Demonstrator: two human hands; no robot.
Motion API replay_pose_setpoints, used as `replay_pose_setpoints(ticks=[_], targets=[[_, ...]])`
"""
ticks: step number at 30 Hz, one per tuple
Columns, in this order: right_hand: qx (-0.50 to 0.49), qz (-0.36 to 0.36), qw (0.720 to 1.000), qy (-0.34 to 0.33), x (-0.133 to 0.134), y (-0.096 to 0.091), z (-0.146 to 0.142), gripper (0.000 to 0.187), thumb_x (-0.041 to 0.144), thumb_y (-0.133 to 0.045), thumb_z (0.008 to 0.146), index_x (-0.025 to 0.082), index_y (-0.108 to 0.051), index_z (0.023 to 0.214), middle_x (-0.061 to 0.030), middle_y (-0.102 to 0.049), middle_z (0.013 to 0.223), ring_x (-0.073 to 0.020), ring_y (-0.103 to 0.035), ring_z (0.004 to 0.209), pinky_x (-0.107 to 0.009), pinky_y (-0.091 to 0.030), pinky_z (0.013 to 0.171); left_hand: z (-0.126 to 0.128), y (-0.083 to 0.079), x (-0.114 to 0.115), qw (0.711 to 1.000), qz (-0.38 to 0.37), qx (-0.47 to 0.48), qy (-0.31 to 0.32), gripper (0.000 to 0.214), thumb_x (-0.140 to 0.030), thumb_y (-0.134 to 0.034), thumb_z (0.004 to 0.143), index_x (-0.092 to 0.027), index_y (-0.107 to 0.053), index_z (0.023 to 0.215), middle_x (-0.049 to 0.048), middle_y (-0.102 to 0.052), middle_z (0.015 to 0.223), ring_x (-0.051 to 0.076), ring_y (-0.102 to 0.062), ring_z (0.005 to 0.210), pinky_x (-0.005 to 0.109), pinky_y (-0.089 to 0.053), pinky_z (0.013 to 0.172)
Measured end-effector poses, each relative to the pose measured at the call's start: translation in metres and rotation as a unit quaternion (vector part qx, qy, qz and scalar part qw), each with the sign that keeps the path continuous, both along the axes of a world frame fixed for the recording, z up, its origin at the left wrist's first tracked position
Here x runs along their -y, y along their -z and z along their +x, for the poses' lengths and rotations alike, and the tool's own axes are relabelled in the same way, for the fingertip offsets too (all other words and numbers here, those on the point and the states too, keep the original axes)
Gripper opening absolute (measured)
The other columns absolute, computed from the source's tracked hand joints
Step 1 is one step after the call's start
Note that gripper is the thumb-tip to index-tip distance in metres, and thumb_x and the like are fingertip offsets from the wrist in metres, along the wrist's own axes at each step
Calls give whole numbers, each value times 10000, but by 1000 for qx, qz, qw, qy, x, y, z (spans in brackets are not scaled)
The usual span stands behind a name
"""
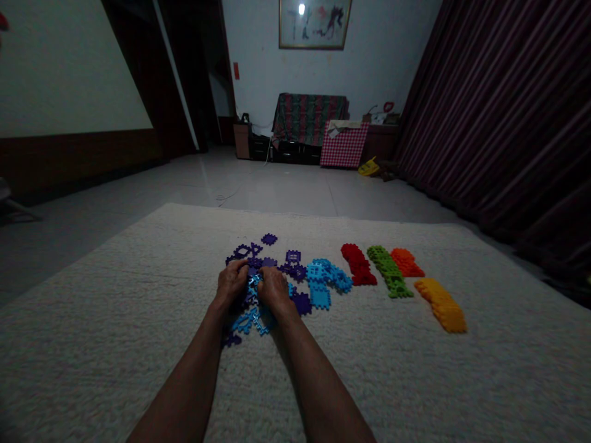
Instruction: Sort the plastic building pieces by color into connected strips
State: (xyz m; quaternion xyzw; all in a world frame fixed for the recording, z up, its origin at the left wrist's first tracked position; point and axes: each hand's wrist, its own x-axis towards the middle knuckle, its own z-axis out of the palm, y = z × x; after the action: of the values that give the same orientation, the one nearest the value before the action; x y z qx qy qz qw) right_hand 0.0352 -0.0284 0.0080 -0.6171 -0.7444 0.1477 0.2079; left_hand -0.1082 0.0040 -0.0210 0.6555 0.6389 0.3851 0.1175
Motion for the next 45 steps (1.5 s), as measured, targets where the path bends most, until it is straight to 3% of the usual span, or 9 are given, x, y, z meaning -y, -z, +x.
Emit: replay_pose_setpoints(ticks=[10, 14, 17, 21, 27, 32, 36, 39, 45], targets=[[43, -43, 998, 0, -4, -9, -4, 356, 106, -531, 815, 193, -631, 1145, -108, -667, 1113, -229, -610, 1061, -328, -435, 897, 2, -12, 4, 999, -13, 30, -16, 324, -221, -500, 852, -168, -716, 1087, 94, -708, 1161, 225, -637, 1093, 351, -468, 1009], [-50, 45, 998, -1, -5, -3, -1, 424, 65, -460, 815, 184, -587, 1201, -100, -645, 1166, -205, -572, 1121, -331, -424, 971, 4, -18, 4, 998, -16, 61, -20, 339, -213, -475, 856, -128, -708, 1087, 120, -701, 1168, 221, -630, 1114, 337, -466, 1010], [-165, 127, 978, 1, -7, -1, 7, 428, 52, -430, 802, 158, -584, 1187, -102, -640, 1152, -183, -569, 1112, -301, -427, 993, 5, -20, 4, 997, -6, 75, -22, 339, -210, -460, 857, -134, -708, 1076, 111, -708, 1149, 214, -634, 1104, 341, -469, 1009], [-202, 174, 963, 32, -10, -3, 38, 400, 82, -415, 814, 155, -600, 1160, -110, -636, 1112, -197, -582, 1059, -314, -447, 974, 6, -20, 4, 997, 17, 76, -7, 321, -215, -467, 845, -170, -717, 1041, 84, -719, 1125, 210, -634, 1101, 351, -466, 1020], [-115, 197, 966, 123, -16, -12, 106, 433, 80, -394, 812, 131, -630, 1172, -143, -628, 1103, -229, -582, 1037, -339, -440, 961, 15, -22, 6, 996, 45, 65, 36, 302, -198, -477, 828, -195, -711, 1018, 66, -715, 1134, 195, -637, 1097, 339, -467, 1026], [-10, 140, 971, 195, -20, -12, 146, 485, 49, -403, 801, 136, -640, 1216, -152, -646, 1131, -236, -598, 1043, -326, -431, 927, 22, -24, 10, 995, 56, 63, 54, 286, -181, -475, 827, -204, -704, 995, 50, -721, 1100, 191, -644, 1076, 340, -481, 1009], [24, 99, 969, 227, -15, -10, 156, 474, 26, -432, 765, 124, -678, 1158, -175, -673, 1093, -269, -613, 1029, -351, -431, 889, 35, -24, 14, 991, 58, 24, 116, 306, -128, -483, 815, -202, -699, 1018, 56, -714, 1105, 193, -646, 1064, 349, -491, 997], [21, 122, 970, 210, -1, -7, 150, 483, 31, -440, 756, 143, -663, 1170, -158, -659, 1155, -266, -576, 1104, -364, -405, 942, 51, -17, 26, 981, 70, -28, 177, 295, -128, -510, 824, -192, -696, 1043, 85, -693, 1141, 212, -632, 1087, 377, -488, 1005], [-49, 242, 968, 50, 46, 13, 116, 362, 85, -451, 797, 195, -656, 1075, -89, -666, 1115, -232, -560, 1090, -392, -366, 996, 69, 9, 70, 949, 94, -113, 277, 381, -305, -605, 843, -231, -616, 1217, 118, -571, 1323, 269, -522, 1243, 473, -437, 1058]])
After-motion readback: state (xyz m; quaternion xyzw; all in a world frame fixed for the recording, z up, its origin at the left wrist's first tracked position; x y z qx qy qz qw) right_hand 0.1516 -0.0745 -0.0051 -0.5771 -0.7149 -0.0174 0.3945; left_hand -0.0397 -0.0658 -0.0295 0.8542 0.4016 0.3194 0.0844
